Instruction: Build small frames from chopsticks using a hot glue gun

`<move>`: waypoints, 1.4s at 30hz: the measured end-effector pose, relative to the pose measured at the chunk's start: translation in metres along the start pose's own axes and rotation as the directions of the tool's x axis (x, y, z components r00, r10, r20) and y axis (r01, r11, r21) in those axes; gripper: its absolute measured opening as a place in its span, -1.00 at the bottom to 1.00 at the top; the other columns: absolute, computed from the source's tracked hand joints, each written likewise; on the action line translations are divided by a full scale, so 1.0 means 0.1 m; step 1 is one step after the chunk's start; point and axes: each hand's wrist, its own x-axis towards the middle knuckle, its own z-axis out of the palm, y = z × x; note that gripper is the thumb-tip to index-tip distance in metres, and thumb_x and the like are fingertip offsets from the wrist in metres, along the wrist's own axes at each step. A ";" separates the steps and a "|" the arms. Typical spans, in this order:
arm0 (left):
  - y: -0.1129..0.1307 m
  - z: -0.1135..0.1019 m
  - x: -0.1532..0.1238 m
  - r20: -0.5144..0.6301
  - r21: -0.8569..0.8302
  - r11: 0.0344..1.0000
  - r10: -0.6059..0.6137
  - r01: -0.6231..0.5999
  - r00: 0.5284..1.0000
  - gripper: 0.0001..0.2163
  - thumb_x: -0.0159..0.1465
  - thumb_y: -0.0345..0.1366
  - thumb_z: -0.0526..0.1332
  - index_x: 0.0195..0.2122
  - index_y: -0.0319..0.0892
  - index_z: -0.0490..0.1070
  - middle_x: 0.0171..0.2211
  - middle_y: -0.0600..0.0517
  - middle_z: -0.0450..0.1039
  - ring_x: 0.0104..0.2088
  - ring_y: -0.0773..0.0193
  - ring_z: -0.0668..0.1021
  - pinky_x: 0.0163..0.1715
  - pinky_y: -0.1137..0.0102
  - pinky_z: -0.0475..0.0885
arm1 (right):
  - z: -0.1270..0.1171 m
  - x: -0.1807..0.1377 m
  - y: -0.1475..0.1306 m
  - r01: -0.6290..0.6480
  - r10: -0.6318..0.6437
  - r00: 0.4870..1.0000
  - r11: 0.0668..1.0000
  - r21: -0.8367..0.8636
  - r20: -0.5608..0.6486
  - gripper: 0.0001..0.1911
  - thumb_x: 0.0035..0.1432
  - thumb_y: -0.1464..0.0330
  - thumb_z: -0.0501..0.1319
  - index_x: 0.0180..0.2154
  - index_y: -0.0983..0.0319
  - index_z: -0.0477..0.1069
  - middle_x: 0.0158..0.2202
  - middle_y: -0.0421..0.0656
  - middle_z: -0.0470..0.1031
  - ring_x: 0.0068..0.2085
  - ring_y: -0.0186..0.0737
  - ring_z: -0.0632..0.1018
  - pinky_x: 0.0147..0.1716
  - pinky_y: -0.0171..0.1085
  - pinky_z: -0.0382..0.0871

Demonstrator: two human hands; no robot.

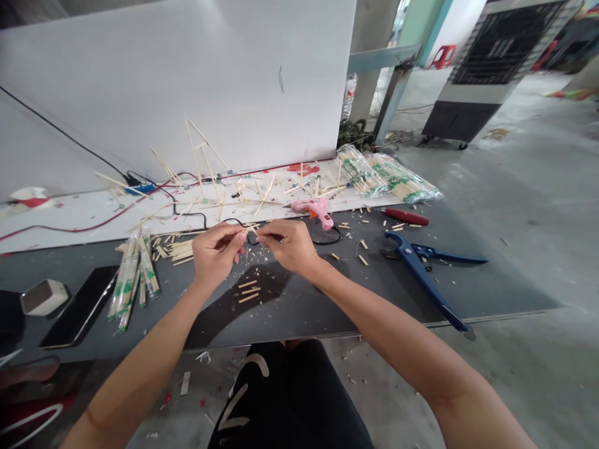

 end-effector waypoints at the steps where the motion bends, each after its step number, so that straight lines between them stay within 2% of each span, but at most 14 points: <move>1: 0.00 0.00 0.00 -0.002 -0.004 1.000 -0.001 0.001 1.000 -0.87 0.27 -0.22 0.35 -0.27 -0.16 0.60 -0.41 0.03 0.54 -0.65 0.46 0.48 -0.73 0.54 0.34 | 0.00 0.00 0.00 -0.002 0.002 1.000 1.000 -0.004 0.000 -0.86 0.20 0.34 0.27 -0.38 0.18 0.58 -0.47 -0.20 0.54 -0.44 -0.30 0.48 -0.40 -0.26 0.37; 16: 0.01 0.00 0.00 0.011 -0.001 0.999 -0.041 0.041 0.999 -0.84 0.27 -0.21 0.35 -0.29 -0.20 0.60 -0.41 0.02 0.54 -0.66 0.47 0.45 -0.73 0.53 0.32 | 0.01 0.00 0.00 0.052 -0.052 0.999 0.999 -0.007 -0.012 -0.86 0.21 0.38 0.27 -0.39 0.23 0.56 -0.48 -0.19 0.53 -0.46 -0.32 0.47 -0.43 -0.31 0.34; 21: -0.03 0.00 0.01 0.017 0.008 0.996 -0.092 0.092 0.996 -0.81 0.27 -0.16 0.35 -0.29 -0.19 0.60 -0.41 0.03 0.52 -0.65 0.45 0.46 -0.72 0.53 0.33 | 0.03 -0.01 0.03 -0.014 0.014 1.000 1.000 0.006 -0.008 -0.88 0.20 0.38 0.28 -0.39 0.22 0.56 -0.48 -0.20 0.53 -0.46 -0.31 0.47 -0.43 -0.32 0.33; 26: -0.10 0.01 0.03 0.024 0.001 0.985 -0.173 0.173 0.985 -0.78 0.26 -0.12 0.35 -0.30 -0.19 0.59 -0.44 0.03 0.53 -0.61 0.39 0.51 -0.68 0.50 0.38 | 0.05 0.00 0.07 -0.167 0.167 0.986 0.986 0.022 -0.011 -0.88 0.18 0.34 0.29 -0.35 0.23 0.57 -0.53 -0.20 0.53 -0.50 -0.31 0.47 -0.47 -0.31 0.33; 32: -0.10 -0.02 0.06 0.069 0.051 0.982 -0.183 0.179 0.981 -0.72 0.25 -0.07 0.34 -0.17 -0.18 0.61 -0.39 -0.01 0.58 -0.55 0.32 0.55 -0.59 0.44 0.46 | -0.03 0.02 0.06 -0.300 0.299 0.954 0.949 0.095 0.027 -0.83 0.16 0.28 0.31 -0.36 0.26 0.56 -0.55 -0.19 0.50 -0.55 -0.28 0.48 -0.53 -0.29 0.37; 34: -0.07 -0.05 0.06 0.067 0.061 0.982 -0.185 0.181 0.980 -0.70 0.28 -0.05 0.31 -0.17 -0.19 0.61 -0.39 -0.03 0.59 -0.51 0.29 0.57 -0.57 0.43 0.48 | -0.10 -0.05 0.03 -0.302 0.300 0.953 0.950 0.077 0.041 -0.84 0.16 0.28 0.31 -0.36 0.25 0.56 -0.51 -0.16 0.53 -0.52 -0.25 0.50 -0.50 -0.27 0.40; 36: 0.00 -0.08 0.03 0.060 0.085 0.981 -0.177 0.172 0.982 -0.69 0.33 -0.05 0.25 -0.19 -0.21 0.60 -0.36 -0.05 0.60 -0.47 0.26 0.60 -0.55 0.44 0.48 | -0.19 -0.16 -0.02 -0.215 0.217 0.975 0.976 -0.025 0.056 -0.88 0.18 0.33 0.30 -0.34 0.25 0.56 -0.43 -0.13 0.58 -0.43 -0.22 0.54 -0.40 -0.24 0.43; 38: 0.09 -0.12 -0.06 0.042 0.143 0.981 -0.140 0.133 0.989 -0.70 0.37 -0.08 0.21 -0.21 -0.21 0.60 -0.31 -0.07 0.61 -0.43 0.27 0.60 -0.51 0.44 0.49 | -0.28 -0.31 -0.05 -0.035 0.053 0.991 0.989 -0.143 0.126 -0.91 0.21 0.40 0.28 -0.32 0.23 0.58 -0.34 -0.10 0.61 -0.30 -0.18 0.57 -0.26 -0.21 0.43; 39: 0.14 -0.14 -0.13 0.037 0.188 0.977 -0.111 0.102 0.993 -0.72 0.38 -0.12 0.20 -0.20 -0.20 0.60 -0.29 -0.07 0.61 -0.42 0.28 0.60 -0.47 0.44 0.50 | -0.33 -0.38 -0.06 0.076 -0.040 0.981 0.980 -0.183 0.192 -0.89 0.22 0.44 0.26 -0.30 0.21 0.58 -0.29 -0.09 0.61 -0.24 -0.16 0.57 -0.19 -0.18 0.42; 40: 0.20 -0.15 -0.22 0.033 0.236 0.970 -0.074 0.065 0.997 -0.75 0.38 -0.16 0.20 -0.19 -0.19 0.60 -0.27 -0.06 0.61 -0.41 0.29 0.60 -0.43 0.43 0.50 | -0.37 -0.44 -0.06 0.185 -0.125 0.953 0.961 -0.204 0.274 -0.85 0.23 0.48 0.23 -0.28 0.20 0.58 -0.25 -0.09 0.61 -0.18 -0.15 0.55 -0.13 -0.15 0.40; 42: 0.31 -0.16 -0.42 0.063 0.328 0.944 0.004 -0.025 0.998 -0.82 0.37 -0.24 0.21 -0.16 -0.16 0.59 -0.24 -0.05 0.61 -0.38 0.30 0.59 -0.35 0.41 0.51 | -0.46 -0.53 -0.03 0.363 -0.248 0.864 0.910 -0.201 0.438 -0.75 0.23 0.55 0.18 -0.23 0.17 0.59 -0.18 -0.08 0.60 -0.10 -0.13 0.50 -0.05 -0.11 0.34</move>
